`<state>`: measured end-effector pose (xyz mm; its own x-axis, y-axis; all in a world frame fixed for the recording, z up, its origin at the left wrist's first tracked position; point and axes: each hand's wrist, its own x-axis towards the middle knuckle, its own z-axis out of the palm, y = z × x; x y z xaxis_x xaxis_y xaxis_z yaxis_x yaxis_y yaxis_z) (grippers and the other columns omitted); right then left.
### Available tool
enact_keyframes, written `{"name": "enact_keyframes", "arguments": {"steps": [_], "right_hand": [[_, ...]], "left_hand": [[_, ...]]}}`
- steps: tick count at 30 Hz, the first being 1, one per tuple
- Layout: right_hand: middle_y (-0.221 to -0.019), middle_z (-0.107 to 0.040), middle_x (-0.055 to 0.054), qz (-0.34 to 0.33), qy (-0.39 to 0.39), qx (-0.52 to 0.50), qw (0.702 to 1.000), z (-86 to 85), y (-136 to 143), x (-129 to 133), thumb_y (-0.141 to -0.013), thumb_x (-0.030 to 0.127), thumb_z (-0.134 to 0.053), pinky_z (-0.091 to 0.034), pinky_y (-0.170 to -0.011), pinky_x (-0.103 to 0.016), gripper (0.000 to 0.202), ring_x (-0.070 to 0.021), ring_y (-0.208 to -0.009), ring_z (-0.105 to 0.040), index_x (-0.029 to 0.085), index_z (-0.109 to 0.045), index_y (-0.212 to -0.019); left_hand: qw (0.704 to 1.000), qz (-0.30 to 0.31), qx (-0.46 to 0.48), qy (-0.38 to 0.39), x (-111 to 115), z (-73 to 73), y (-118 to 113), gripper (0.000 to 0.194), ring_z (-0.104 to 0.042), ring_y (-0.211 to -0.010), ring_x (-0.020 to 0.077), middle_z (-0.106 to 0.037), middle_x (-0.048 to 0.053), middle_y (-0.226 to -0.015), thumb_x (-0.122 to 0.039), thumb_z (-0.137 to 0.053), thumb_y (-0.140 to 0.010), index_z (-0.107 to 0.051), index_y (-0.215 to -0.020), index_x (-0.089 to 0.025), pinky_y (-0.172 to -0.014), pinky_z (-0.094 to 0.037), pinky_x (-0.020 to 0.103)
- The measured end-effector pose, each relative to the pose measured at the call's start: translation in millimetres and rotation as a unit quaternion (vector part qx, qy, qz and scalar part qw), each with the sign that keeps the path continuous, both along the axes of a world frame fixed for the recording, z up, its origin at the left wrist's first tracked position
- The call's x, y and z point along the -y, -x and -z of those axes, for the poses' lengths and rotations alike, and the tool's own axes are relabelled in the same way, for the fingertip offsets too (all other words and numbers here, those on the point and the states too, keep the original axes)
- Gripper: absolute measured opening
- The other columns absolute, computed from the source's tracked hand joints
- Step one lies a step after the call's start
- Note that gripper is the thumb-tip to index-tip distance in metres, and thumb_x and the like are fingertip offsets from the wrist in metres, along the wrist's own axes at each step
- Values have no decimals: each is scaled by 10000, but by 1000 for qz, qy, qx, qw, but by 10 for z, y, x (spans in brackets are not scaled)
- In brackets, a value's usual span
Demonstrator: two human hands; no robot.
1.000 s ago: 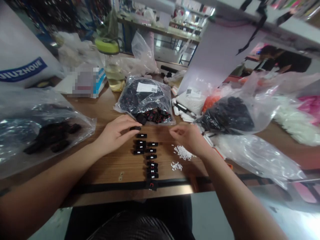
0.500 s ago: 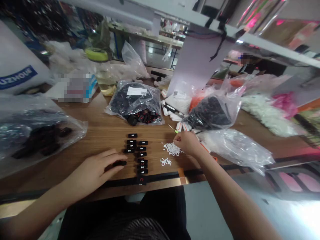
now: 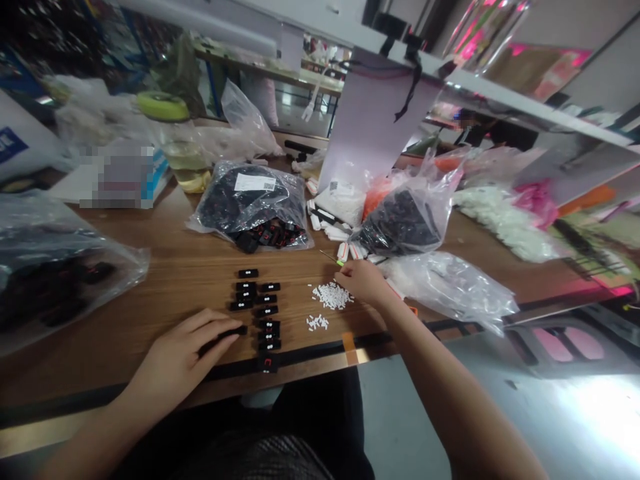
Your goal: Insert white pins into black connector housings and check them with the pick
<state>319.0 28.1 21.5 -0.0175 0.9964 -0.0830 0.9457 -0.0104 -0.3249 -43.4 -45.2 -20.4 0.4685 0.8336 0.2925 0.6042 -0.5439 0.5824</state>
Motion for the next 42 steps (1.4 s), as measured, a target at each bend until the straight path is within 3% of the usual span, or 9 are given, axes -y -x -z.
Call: {"name": "enact_keyframes", "arguments": {"steps": [10,16,21,24,26,29,33,42], "right_hand": [[-875,-769,-39,-80,11,-68,994,28,-135,-11,-853,343,-570,-478,-676,-269,259,-183,-754,-672,193,-779,-871],[-855,-756,-40,-108,1,-22,994,-26,-53,-15,-834,306,-584,-451,-692,-276,211,-184,-756,-664,206,-769,-854],[-677,-681,-33,-118,-7,29,993,-81,19,-24,-777,227,-578,-379,-602,-286,141,-175,-608,-590,191,-692,-702],[-665,-667,-17,-109,-13,9,994,-143,211,24,-790,239,-591,-383,-587,-278,122,-165,-594,-582,192,-677,-718],[-742,-688,-14,-123,-24,-64,990,-210,459,113,-841,270,-592,-419,-629,-271,129,-159,-659,-607,198,-682,-783],[-854,-686,-10,-216,-37,-169,961,-283,937,290,-921,276,-572,-439,-782,-294,144,-156,-812,-620,216,-664,-829],[-966,-650,-29,-306,-64,-166,935,-237,1405,448,-910,244,-624,-387,-895,-367,73,-192,-969,-577,217,-651,-847],[-954,-634,-46,-330,-75,-95,936,-147,1523,499,-935,245,-600,-337,-863,-371,112,-211,-942,-548,207,-651,-843]], "left_hand": [[1000,-25,-4,1,11,22,3,208,-665,-917,183,-693,9,-1029,-305,-535,-971,-659,-1134,-270,-813,-545,315],[999,-37,0,13,14,-15,-23,140,-661,-880,189,-694,17,-969,-273,-566,-941,-655,-1045,-242,-797,-544,329],[998,-40,-3,57,16,-90,-43,77,-644,-830,183,-678,8,-913,-232,-590,-926,-641,-984,-232,-770,-531,338],[998,-34,7,61,8,-101,-41,71,-645,-880,193,-685,9,-933,-222,-601,-927,-646,-981,-231,-796,-520,352],[998,-28,14,63,5,-94,-34,70,-644,-898,193,-690,7,-944,-224,-605,-929,-652,-981,-234,-812,-513,356],[997,-20,21,68,10,-78,-17,70,-641,-908,191,-693,5,-949,-230,-605,-936,-660,-978,-238,-824,-504,352],[996,-20,25,84,22,-69,-4,91,-640,-894,186,-690,8,-960,-231,-617,-932,-664,-1009,-239,-803,-498,338],[995,-29,31,93,19,-78,-20,65,-641,-875,191,-690,9,-943,-217,-623,-923,-663,-973,-230,-794,-496,345]]}}
